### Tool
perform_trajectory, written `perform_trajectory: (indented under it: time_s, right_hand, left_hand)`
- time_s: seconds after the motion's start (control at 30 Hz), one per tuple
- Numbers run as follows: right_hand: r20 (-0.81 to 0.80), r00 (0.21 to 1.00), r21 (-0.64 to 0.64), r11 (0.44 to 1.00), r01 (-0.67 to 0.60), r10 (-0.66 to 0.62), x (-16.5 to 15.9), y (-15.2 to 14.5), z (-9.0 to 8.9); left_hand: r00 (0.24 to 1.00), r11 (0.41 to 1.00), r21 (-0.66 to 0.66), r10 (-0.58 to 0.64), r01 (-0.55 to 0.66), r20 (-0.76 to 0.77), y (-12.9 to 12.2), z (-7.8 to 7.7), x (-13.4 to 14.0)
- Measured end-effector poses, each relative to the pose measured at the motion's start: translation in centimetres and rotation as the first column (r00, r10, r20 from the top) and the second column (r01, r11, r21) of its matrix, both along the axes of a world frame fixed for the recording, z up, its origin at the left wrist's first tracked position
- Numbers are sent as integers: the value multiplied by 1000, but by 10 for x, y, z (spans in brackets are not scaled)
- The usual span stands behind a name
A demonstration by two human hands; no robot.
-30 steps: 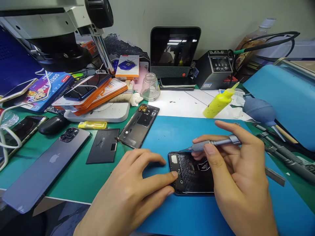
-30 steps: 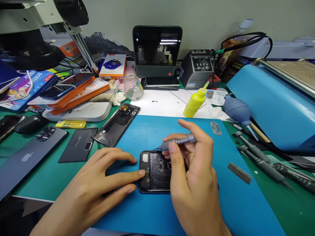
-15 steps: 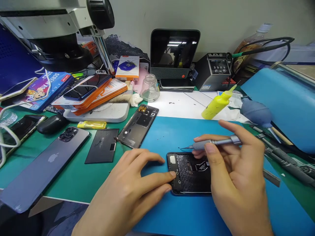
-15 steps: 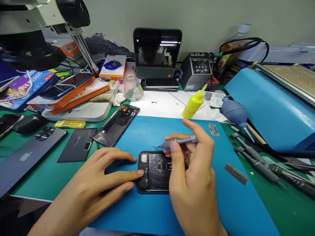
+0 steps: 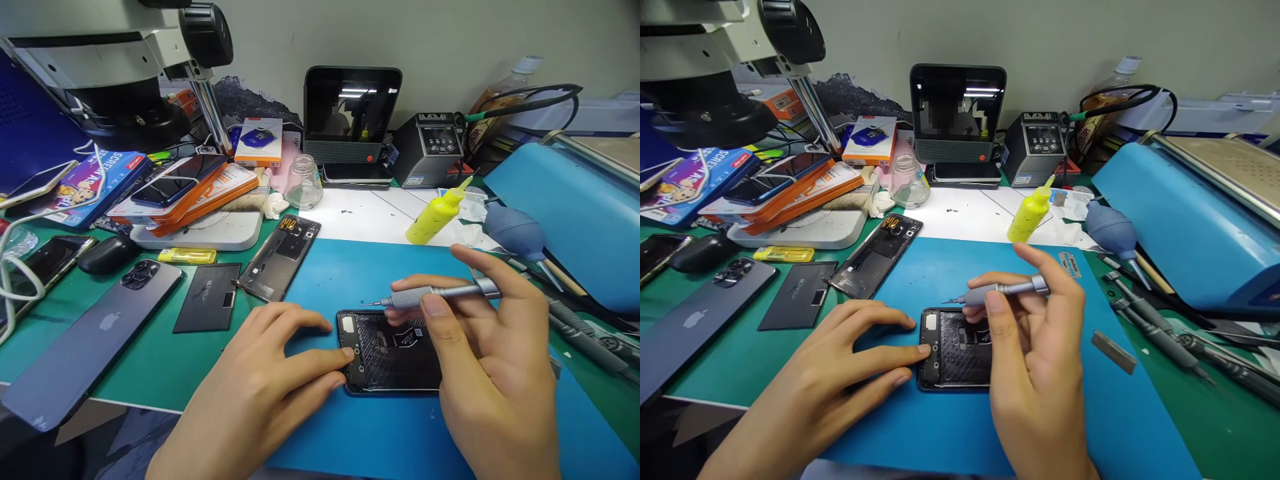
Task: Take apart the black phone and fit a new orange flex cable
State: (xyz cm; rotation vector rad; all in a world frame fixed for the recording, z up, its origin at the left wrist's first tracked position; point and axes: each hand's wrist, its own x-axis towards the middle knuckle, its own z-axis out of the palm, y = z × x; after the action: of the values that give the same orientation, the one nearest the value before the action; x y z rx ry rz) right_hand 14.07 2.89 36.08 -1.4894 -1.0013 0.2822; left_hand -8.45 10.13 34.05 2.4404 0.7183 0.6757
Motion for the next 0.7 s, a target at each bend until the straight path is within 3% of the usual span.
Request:
perform_trajectory:
  time_s: [0.17,0.37,0.5,0.7]
  right_hand:
    - [-155,982,-8,993,-114,111,-1,-1,5]
    - [192,972,-34,989,145,-135,6,3,-10]
    - [223,968,-81,988,132,-111,8,2,-14]
    - [204,969,-47,987,155,-142,6,1,-10]
  left_hand:
    - [1000,1000,-1,-5,5,3,1,2,0]
    - [1000,1000,19,1,-1,-1,0,0,0]
    - [1000,1000,13,12,-11,-20,-1,0,-1]
    - [1000,1000,18,5,-5,-15,-1,-1,0]
